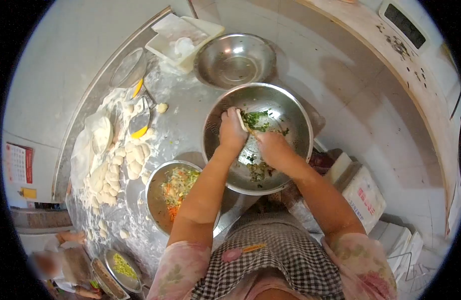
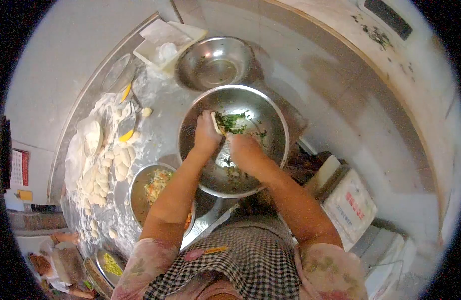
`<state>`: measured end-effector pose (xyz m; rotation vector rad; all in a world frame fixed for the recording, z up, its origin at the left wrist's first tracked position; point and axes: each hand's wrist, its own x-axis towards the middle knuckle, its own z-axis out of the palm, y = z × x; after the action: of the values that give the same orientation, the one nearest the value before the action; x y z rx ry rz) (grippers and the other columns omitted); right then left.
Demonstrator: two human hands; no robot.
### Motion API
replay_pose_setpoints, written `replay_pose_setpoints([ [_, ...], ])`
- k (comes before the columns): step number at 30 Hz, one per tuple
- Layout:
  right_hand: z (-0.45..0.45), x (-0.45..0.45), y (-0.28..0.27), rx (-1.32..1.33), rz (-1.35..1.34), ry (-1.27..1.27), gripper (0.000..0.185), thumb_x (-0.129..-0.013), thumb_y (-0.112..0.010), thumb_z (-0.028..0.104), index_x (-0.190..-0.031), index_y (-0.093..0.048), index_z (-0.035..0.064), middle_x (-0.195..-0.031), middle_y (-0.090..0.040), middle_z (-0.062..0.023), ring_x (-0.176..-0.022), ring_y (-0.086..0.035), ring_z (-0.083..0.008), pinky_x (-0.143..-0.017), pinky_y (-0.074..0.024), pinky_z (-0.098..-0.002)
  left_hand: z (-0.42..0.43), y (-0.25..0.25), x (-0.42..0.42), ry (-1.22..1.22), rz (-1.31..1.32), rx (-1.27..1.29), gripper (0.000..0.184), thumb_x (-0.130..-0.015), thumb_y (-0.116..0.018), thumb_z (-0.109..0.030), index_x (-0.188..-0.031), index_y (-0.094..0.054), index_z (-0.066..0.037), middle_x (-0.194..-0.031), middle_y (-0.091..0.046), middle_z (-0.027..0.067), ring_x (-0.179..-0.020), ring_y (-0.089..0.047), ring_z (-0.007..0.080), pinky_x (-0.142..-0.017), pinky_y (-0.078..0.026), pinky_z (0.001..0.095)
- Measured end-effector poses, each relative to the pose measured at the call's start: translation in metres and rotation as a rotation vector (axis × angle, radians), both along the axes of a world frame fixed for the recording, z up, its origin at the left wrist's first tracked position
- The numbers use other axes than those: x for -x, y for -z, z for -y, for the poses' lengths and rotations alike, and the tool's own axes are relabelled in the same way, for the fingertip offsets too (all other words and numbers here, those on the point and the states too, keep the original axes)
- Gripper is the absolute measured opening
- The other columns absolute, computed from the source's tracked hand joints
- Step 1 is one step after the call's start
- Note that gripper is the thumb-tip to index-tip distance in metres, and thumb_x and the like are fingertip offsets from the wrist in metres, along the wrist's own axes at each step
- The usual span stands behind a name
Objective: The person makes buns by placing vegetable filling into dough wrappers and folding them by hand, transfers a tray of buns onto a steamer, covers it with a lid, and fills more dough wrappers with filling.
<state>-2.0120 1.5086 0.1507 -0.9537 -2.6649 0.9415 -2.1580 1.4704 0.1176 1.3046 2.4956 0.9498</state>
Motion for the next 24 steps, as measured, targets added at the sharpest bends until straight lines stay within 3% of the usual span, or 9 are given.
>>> replay_pose_setpoints([
  [3, -0.005, -0.016, -0.011, -0.006, -0.069, -0.033, 0.023, -0.083, -0.048, 0.011, -0.1, -0.061, 0.0021, -0.075, -0.063, -0.0165, -0.071, -0.062, -0.0296, -0.067, -0.0464, -0.0431, 0.004, -0.006, -0.004, 0.023, 0.014, 0.007, 0.052, -0.066, -0.069, -0.008, -0.109, -0.04, -0.003, -0.106, -0.047, 0.0258, -0.094, -0.052, 0.0443, -0.079, -0.045, 0.0469],
  [6, -0.024, -0.04, -0.039, 0.098, 0.027, 0.049, 0.022, -0.083, -0.046, 0.011, -0.097, -0.061, 0.0018, -0.075, -0.063, -0.0173, -0.07, -0.062, -0.0296, -0.066, -0.0463, -0.0428, 0.006, -0.004, -0.002, 0.048, -0.01, 0.021, 0.05, -0.067, -0.068, -0.009, -0.107, -0.04, -0.003, -0.105, -0.047, 0.026, -0.093, -0.052, 0.0443, -0.079, -0.045, 0.0467],
  [10, -0.029, -0.023, 0.01, 0.384, -0.106, 0.094, 0.019, -0.081, -0.048, 0.01, -0.09, -0.061, -0.0008, -0.071, -0.062, -0.0161, -0.067, -0.061, -0.0304, -0.064, -0.047, -0.0396, 0.006, 0.002, 0.001, 0.072, -0.035, 0.022, 0.051, -0.066, -0.069, -0.01, -0.107, -0.04, -0.004, -0.104, -0.047, 0.0262, -0.092, -0.052, 0.0442, -0.078, -0.045, 0.0464],
  [13, -0.002, -0.004, -0.021, 0.244, -0.023, 0.007, 0.017, -0.08, -0.045, 0.006, -0.087, -0.058, -0.0036, -0.07, -0.061, -0.0189, -0.069, -0.061, -0.0336, -0.065, -0.0475, -0.0408, 0.01, 0.001, -0.001, 0.058, -0.018, -0.042, 0.052, -0.065, -0.069, -0.009, -0.108, -0.04, -0.004, -0.104, -0.048, 0.026, -0.092, -0.051, 0.0439, -0.078, -0.045, 0.046],
  [16, 0.024, -0.002, -0.034, -0.081, 0.026, -0.035, 0.017, -0.08, -0.041, 0.003, -0.088, -0.055, -0.0041, -0.071, -0.059, -0.0225, -0.072, -0.061, -0.0374, -0.065, -0.0474, -0.0433, 0.011, -0.006, -0.003, 0.044, 0.001, -0.121, 0.057, -0.063, -0.072, -0.011, -0.11, -0.042, -0.003, -0.102, -0.049, 0.024, -0.093, -0.051, 0.0423, -0.079, -0.044, 0.0444],
  [17, 0.03, -0.001, -0.04, -0.131, 0.076, -0.05, 0.023, -0.081, -0.038, 0.002, -0.099, -0.052, -0.0051, -0.074, -0.06, -0.0238, -0.074, -0.061, -0.0368, -0.064, -0.0478, -0.0447, 0.012, -0.011, -0.004, 0.035, 0.009, -0.143, 0.059, -0.062, -0.074, -0.012, -0.111, -0.042, -0.003, -0.102, -0.05, 0.023, -0.093, -0.051, 0.0416, -0.079, -0.043, 0.0437],
  [20, 0.045, 0.003, -0.068, -0.321, 0.262, -0.071, 0.029, -0.083, -0.039, 0.004, -0.108, -0.05, -0.0053, -0.076, -0.061, -0.021, -0.072, -0.062, -0.0346, -0.061, -0.048, -0.0445, 0.016, -0.028, -0.006, 0.073, -0.033, -0.326, 0.057, -0.062, -0.073, -0.01, -0.111, -0.043, -0.004, -0.1, -0.051, 0.0211, -0.092, -0.053, 0.0389, -0.079, -0.044, 0.0416],
  [24, 0.038, -0.012, -0.078, -0.495, 0.322, -0.19, 0.032, -0.081, -0.05, 0.008, -0.11, -0.053, -0.0044, -0.079, -0.062, -0.0146, -0.069, -0.064, -0.0273, -0.059, -0.0514, -0.0385, 0.011, -0.025, -0.002, 0.038, 0.067, -0.553, 0.052, -0.062, -0.072, -0.006, -0.107, -0.046, -0.004, -0.096, -0.052, 0.0174, -0.087, -0.054, 0.0355, -0.078, -0.044, 0.0379],
])
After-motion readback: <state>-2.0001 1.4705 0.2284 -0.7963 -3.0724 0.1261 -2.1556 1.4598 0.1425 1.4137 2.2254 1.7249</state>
